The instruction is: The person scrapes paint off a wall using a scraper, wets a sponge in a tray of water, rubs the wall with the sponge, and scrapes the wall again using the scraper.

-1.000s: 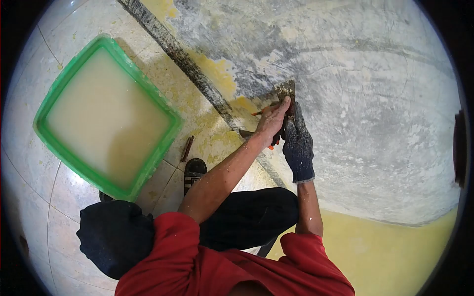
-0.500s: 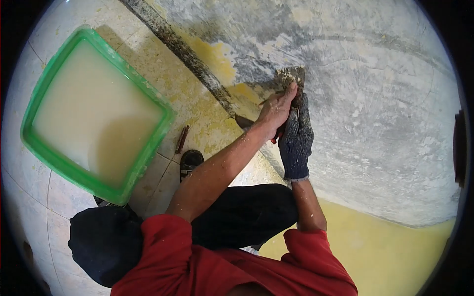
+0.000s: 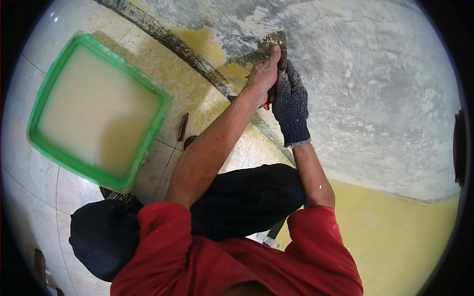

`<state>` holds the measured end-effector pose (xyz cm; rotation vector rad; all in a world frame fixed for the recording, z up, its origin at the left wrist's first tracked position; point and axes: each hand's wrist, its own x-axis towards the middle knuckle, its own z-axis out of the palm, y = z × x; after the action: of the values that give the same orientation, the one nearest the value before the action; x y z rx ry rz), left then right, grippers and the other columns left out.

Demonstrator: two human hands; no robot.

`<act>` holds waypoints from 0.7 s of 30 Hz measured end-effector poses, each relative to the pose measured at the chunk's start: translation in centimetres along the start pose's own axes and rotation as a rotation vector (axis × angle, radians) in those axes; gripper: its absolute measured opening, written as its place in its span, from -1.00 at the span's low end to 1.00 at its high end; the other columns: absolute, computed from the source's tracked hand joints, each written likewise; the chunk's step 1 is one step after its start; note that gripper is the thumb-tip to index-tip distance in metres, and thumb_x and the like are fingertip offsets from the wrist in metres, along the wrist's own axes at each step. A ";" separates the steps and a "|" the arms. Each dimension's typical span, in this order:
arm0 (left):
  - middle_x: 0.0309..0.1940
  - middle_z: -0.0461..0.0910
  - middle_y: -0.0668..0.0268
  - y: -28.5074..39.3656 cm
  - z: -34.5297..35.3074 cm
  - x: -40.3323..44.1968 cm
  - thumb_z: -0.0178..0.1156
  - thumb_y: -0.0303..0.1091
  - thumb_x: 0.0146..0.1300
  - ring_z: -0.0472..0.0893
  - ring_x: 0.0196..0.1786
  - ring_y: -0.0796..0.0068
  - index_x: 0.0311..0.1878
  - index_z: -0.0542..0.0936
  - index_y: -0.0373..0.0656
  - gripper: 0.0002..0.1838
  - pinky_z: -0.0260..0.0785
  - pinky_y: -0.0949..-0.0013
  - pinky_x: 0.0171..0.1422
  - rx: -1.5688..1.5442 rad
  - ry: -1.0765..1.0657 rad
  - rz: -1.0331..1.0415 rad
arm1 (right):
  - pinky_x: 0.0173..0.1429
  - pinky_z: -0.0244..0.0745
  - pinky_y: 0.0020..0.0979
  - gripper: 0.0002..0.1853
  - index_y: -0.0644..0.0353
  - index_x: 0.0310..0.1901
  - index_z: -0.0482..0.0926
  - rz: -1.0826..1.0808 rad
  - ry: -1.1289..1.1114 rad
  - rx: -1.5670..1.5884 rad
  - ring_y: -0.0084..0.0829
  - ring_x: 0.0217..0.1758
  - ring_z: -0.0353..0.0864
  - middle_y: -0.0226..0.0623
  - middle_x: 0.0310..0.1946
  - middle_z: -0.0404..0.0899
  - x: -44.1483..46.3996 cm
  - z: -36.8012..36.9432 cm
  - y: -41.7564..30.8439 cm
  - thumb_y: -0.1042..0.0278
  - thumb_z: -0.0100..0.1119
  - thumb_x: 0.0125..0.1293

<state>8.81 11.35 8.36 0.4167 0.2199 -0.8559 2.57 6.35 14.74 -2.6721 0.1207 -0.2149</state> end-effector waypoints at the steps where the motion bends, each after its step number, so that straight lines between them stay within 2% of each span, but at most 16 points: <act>1: -0.37 0.55 0.23 -0.1 -0.1 0.1 0.00 0.40 0.21 0.52 -0.33 0.37 -0.13 0.56 -0.24 -0.26 0.38 0.20 -0.25 -0.024 -0.020 0.050 | 0.13 0.40 -0.29 -0.63 0.35 0.17 0.41 -0.006 0.008 0.005 -0.01 0.06 0.53 0.11 0.04 0.52 -0.3 -0.1 0.0 0.34 -0.09 0.42; 3: -0.32 0.56 0.23 -0.3 0.2 -0.1 0.00 0.36 0.24 0.53 -0.25 0.35 -0.11 0.57 -0.24 -0.28 0.39 0.20 -0.15 -0.040 -0.031 0.090 | 0.12 0.40 -0.29 -0.63 0.36 0.17 0.40 -0.213 -0.003 -0.284 -0.01 0.06 0.53 0.11 0.04 0.51 -0.6 -0.3 1.1 0.36 -0.10 0.41; 5: -0.26 0.57 0.22 -0.8 0.4 0.3 0.00 0.34 0.26 0.52 -0.14 0.37 -0.12 0.58 -0.26 -0.30 0.35 0.21 -0.02 -0.049 -0.020 0.103 | 0.08 0.42 -0.26 -0.65 0.36 0.14 0.41 -0.326 0.071 -0.278 -0.01 0.04 0.53 0.10 0.02 0.52 -0.7 -0.3 1.8 0.37 -0.12 0.41; 6: -0.16 0.57 0.20 -1.8 0.0 1.4 0.02 0.33 0.26 0.49 -0.05 0.36 -0.06 0.57 -0.27 -0.29 0.29 0.24 0.10 -0.031 -0.049 0.163 | 0.05 0.42 -0.24 -0.65 0.35 0.13 0.42 -0.233 0.015 -0.304 -0.02 0.01 0.54 0.09 0.00 0.52 -1.0 -0.5 1.7 0.37 -0.12 0.41; 7: -0.16 0.57 0.20 -1.8 -0.1 1.3 0.02 0.33 0.26 0.49 -0.05 0.36 -0.06 0.57 -0.27 -0.29 0.29 0.24 0.10 -0.039 -0.047 0.179 | 0.02 0.43 -0.22 -0.66 0.34 0.12 0.42 -0.136 -0.041 -0.332 -0.02 -0.01 0.55 0.09 -0.02 0.52 -1.4 -0.7 1.9 0.37 -0.12 0.41; 9: -0.11 0.54 0.20 -2.1 -0.1 0.7 0.03 0.33 0.25 0.48 -0.05 0.36 -0.01 0.54 -0.26 -0.28 0.28 0.26 0.11 0.069 -0.036 0.173 | -0.04 0.44 -0.21 -0.67 0.32 0.11 0.44 -0.265 -0.028 -0.465 -0.01 -0.08 0.56 0.05 -0.07 0.54 -1.7 -0.5 3.7 0.35 -0.12 0.42; 10: 0.02 0.53 0.15 -1.8 0.1 0.3 0.04 0.35 0.23 0.47 0.02 0.32 0.11 0.52 -0.26 -0.23 0.25 0.28 0.19 0.138 0.016 0.139 | -0.04 0.44 -0.21 -0.68 0.33 0.10 0.44 -0.167 0.004 -0.383 -0.02 -0.09 0.56 0.04 -0.09 0.55 -1.7 -0.2 3.7 0.34 -0.12 0.42; 12: 0.06 0.52 0.13 -0.7 0.4 0.7 0.03 0.36 0.22 0.46 0.06 0.31 0.15 0.51 -0.25 -0.21 0.24 0.29 0.22 0.105 0.033 0.165 | -0.06 0.44 -0.22 -0.67 0.33 0.08 0.45 0.058 0.004 -0.224 -0.06 -0.12 0.57 0.02 -0.11 0.56 -1.4 0.0 2.2 0.30 -0.13 0.45; 13: 0.11 0.51 0.11 -0.9 0.6 0.8 0.03 0.37 0.22 0.45 0.10 0.30 0.19 0.49 -0.25 -0.18 0.22 0.29 0.24 0.075 0.048 0.166 | -0.06 0.44 -0.22 -0.67 0.33 0.08 0.45 0.071 -0.004 -0.232 -0.06 -0.12 0.57 0.02 -0.11 0.56 -1.1 0.0 2.4 0.30 -0.13 0.45; 14: 0.20 0.46 0.08 -0.8 0.3 1.3 0.03 0.38 0.22 0.43 0.16 0.28 0.27 0.42 -0.23 -0.15 0.21 0.28 0.29 0.012 -0.011 0.120 | -0.23 0.45 -0.25 -0.72 0.31 0.03 0.46 -0.122 0.024 -0.351 -0.16 -0.30 0.56 -0.06 -0.24 0.55 -0.5 0.1 3.0 0.35 -0.05 0.36; 15: 0.19 0.47 0.07 -0.6 0.1 1.6 0.01 0.37 0.23 0.44 0.15 0.28 0.24 0.45 -0.25 -0.17 0.23 0.26 0.26 0.030 -0.023 0.141 | -0.40 0.45 -0.28 -0.74 0.28 -0.03 0.46 -0.315 0.051 -0.468 -0.27 -0.48 0.54 -0.13 -0.36 0.53 -0.1 0.2 3.6 0.41 0.03 0.28; 16: 0.17 0.48 0.07 -0.4 0.1 1.3 0.01 0.37 0.23 0.45 0.13 0.29 0.22 0.47 -0.26 -0.17 0.23 0.26 0.25 -0.034 -0.060 0.097 | -0.31 0.46 -0.21 -0.72 0.28 -0.04 0.47 -0.245 0.086 -0.267 -0.13 -0.38 0.55 -0.07 -0.32 0.53 -0.4 0.5 2.0 0.47 0.06 0.20; 17: 0.15 0.50 0.06 -0.2 0.1 0.8 0.01 0.36 0.24 0.45 0.11 0.30 0.20 0.48 -0.27 -0.18 0.24 0.26 0.23 -0.095 -0.096 0.059 | -0.31 0.46 -0.21 -0.72 0.28 -0.04 0.47 -0.222 0.079 -0.272 -0.13 -0.38 0.55 -0.07 -0.32 0.53 -1.2 0.3 2.4 0.47 0.06 0.20; 19: 0.11 0.51 0.06 -1.3 0.1 0.6 0.01 0.36 0.24 0.46 0.09 0.30 0.18 0.49 -0.28 -0.18 0.24 0.26 0.22 -0.021 -0.051 0.102 | -0.24 0.45 -0.15 -0.66 0.27 -0.01 0.47 -0.445 0.063 -0.646 -0.02 -0.30 0.53 -0.02 -0.30 0.53 -1.2 0.1 2.5 0.51 0.08 0.13; 20: 0.08 0.53 0.06 -1.2 0.1 0.7 0.01 0.36 0.24 0.47 0.07 0.30 0.16 0.51 -0.29 -0.19 0.25 0.25 0.21 0.047 -0.003 0.173 | -0.20 0.46 -0.16 -0.62 0.28 0.03 0.45 -0.426 0.093 -0.557 -0.03 -0.24 0.54 -0.02 -0.27 0.54 -1.4 0.3 2.3 0.51 0.10 0.12; 21: 0.06 0.54 0.06 -1.4 0.2 1.1 0.01 0.37 0.23 0.48 0.06 0.26 0.14 0.51 -0.30 -0.18 0.25 0.23 0.21 0.126 0.040 0.158 | -0.16 0.46 -0.16 -0.58 0.28 0.04 0.45 -0.178 0.067 -0.332 -0.02 -0.20 0.54 -0.01 -0.24 0.54 -1.5 0.6 1.4 0.50 0.14 0.08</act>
<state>8.46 9.72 7.82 0.5617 0.1685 -0.7082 1.15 5.53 13.43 -3.0093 -0.0671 -0.3700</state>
